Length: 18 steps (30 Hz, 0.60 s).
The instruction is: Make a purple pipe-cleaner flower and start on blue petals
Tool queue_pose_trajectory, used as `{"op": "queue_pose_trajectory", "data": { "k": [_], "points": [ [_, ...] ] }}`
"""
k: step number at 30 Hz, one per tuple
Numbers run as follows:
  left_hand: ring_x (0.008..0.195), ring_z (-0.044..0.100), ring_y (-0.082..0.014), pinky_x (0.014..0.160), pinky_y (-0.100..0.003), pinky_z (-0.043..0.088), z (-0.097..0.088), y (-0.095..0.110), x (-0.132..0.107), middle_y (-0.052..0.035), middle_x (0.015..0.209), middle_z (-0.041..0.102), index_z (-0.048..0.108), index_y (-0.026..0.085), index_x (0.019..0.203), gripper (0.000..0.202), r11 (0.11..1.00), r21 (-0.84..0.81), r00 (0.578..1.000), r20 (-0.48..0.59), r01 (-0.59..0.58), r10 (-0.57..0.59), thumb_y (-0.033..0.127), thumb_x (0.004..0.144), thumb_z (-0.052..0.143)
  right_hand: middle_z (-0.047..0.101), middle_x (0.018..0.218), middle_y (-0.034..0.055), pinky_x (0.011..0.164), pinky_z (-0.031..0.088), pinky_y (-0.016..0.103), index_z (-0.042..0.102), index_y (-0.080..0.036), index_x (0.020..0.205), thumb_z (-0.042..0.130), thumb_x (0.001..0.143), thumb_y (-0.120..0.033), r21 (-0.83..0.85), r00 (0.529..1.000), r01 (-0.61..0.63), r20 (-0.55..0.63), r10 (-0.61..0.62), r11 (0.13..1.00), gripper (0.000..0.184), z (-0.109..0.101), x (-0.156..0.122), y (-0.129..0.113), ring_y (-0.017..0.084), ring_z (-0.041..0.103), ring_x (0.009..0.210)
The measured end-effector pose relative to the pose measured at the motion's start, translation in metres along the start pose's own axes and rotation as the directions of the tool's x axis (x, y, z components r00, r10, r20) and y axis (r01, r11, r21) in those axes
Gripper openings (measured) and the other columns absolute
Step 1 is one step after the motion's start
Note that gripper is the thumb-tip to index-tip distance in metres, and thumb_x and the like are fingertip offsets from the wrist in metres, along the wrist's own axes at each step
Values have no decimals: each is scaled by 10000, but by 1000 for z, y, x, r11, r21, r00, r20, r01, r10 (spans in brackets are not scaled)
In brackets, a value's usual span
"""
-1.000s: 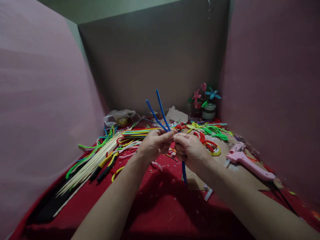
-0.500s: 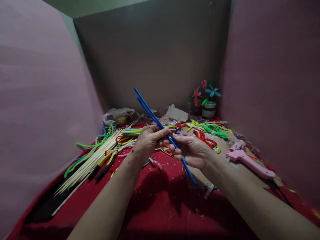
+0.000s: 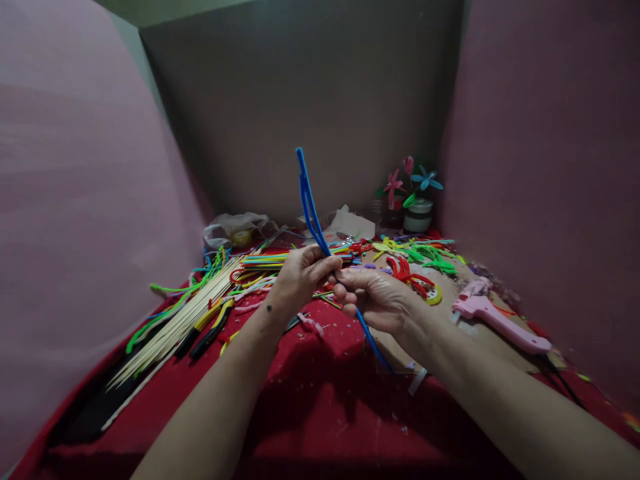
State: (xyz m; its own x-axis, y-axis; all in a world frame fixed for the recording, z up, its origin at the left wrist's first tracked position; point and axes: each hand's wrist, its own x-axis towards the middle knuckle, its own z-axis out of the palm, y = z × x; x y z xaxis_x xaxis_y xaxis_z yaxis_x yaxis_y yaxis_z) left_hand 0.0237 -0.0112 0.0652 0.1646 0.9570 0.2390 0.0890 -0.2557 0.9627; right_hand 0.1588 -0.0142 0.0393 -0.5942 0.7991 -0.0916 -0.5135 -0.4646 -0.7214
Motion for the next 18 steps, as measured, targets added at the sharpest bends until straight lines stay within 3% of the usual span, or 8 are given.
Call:
{"op": "queue_pose_trajectory", "data": {
  "k": [6,11,15,18],
  "points": [
    [415,370,-56,389,-180,253,0,-12,3,40,445,452,519,149,503,238,958,266,961,-218,-110,171,259,672,644,512,431,-43,302,322,138,537,-135,612,598,671,-138,-193,985,136,-84,-154,972,86,2,0,10,36,376,331],
    [333,273,-42,339,-196,176,-6,-14,9,67,365,354,459,165,485,298,997,81,963,-267,-10,31,303,673,645,527,446,-55,278,344,149,568,-135,649,641,673,-256,-363,960,188,-130,-249,913,143,2,-6,22,36,382,306],
    [323,277,-30,329,-182,171,-13,-14,14,65,364,371,454,155,483,298,998,32,936,-346,-49,57,279,676,643,542,441,-56,259,349,163,529,-158,626,615,690,-252,-449,950,114,-210,-229,886,143,1,-11,30,53,412,283],
    [313,282,-27,324,-173,175,-17,-16,16,72,361,365,432,161,488,302,997,-41,924,-380,-69,48,269,666,652,533,421,-62,221,286,162,492,-174,595,592,711,-268,-523,950,64,-229,-212,850,180,1,-17,34,58,389,239]
  ]
}}
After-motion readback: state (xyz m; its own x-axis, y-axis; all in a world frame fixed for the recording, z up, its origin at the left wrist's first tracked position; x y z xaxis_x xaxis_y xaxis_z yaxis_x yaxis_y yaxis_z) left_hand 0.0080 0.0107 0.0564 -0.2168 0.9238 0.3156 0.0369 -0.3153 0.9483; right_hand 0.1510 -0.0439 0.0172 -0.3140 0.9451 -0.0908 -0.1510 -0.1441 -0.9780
